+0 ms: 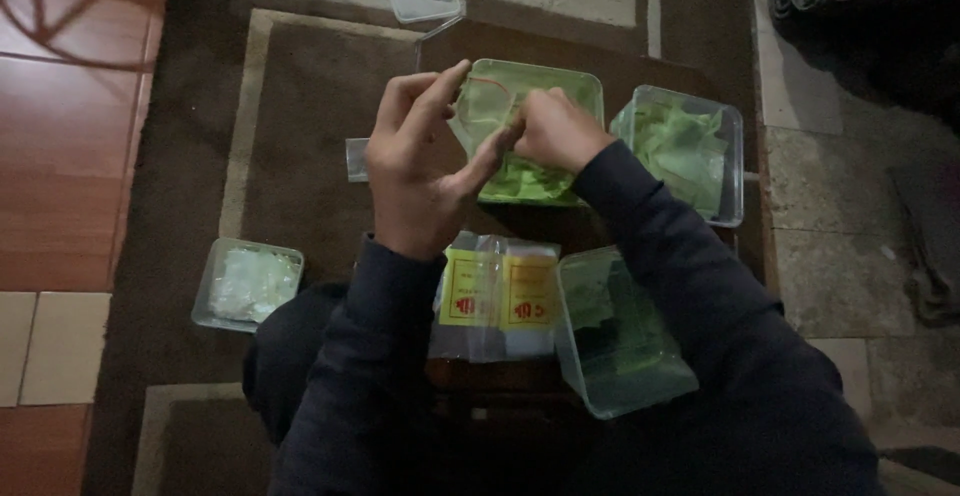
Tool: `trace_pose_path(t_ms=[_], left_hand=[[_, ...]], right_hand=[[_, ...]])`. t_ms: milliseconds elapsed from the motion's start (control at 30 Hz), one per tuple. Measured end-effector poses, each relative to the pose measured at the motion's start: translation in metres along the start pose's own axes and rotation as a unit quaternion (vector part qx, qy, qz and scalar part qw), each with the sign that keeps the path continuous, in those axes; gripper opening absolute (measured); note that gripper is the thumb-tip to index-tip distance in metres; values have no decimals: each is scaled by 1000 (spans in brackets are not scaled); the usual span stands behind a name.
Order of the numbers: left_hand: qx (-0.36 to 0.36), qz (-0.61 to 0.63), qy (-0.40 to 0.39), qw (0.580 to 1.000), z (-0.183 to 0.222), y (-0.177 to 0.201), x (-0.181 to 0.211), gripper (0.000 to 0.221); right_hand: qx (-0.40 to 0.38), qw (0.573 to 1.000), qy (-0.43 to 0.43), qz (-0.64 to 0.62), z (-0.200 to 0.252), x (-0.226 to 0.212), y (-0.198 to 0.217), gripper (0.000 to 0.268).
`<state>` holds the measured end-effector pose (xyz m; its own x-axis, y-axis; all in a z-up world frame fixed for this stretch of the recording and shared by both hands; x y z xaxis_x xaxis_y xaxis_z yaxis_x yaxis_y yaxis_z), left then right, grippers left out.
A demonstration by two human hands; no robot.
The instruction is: The person fills small plastic bags with green herbal powder and dried leaves using a spoon and seals the bags by hand.
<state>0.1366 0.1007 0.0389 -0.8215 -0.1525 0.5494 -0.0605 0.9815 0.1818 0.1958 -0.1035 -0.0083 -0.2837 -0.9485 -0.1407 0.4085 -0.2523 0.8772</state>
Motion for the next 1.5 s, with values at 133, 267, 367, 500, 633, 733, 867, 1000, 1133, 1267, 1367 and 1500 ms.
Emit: trace_pose_path(t_ms=[133,267,367,500,633,733,867,1000,1133,1267,1367,1500], left_hand=[[8,9,10,1000,0,3,-1,52],[8,-12,14,1000,-1,3,-2,52],[0,-14,14,1000,1,1,-3,53],[-4,-2,15,1000,-1,-3,0,52],[-18,5,4,1000,3,-14,-8,56],[35,14,-17,999,8,-22,-18,60],[-10,18,-27,999,14,-35,-22,62],[-34,-36,-50,998,22,-56,-27,62],[-43,-52,-67,995,32,-71,-37,63],[-82,-63,-40,994,39,-82,-45,60],[-93,-78,-37,992,43,-88,-50,59],[-98,-102,-47,989,44,-91,-46,59]], right_hand=[[54,999,0,-3,-9,1,-2,19],[61,997,-31,-48,-8,-4,-6,19],[81,995,-35,-50,-6,-5,-11,20],[136,989,21,-56,-14,5,-20,18],[156,983,35,-94,-7,18,-14,24],[180,973,108,-94,3,24,-1,22],[212,971,100,-51,15,47,10,12],[250,964,81,-26,47,64,31,14],[267,958,106,-18,78,79,58,13],[270,956,107,33,107,77,75,15],[254,959,95,78,116,70,79,17],[207,966,86,126,113,61,75,16]])
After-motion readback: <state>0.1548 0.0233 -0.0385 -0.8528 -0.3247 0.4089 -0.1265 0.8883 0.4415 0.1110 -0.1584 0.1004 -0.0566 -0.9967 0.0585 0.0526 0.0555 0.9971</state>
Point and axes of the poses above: each hand's wrist, its own z-axis away from the middle knuckle, its own y-axis out of the back of the hand, x = y × z, the point moved 3 cm from there along -z, towards the middle knuckle, and after that the axes turned 15 degrees about -y, right-handed, at the moved point
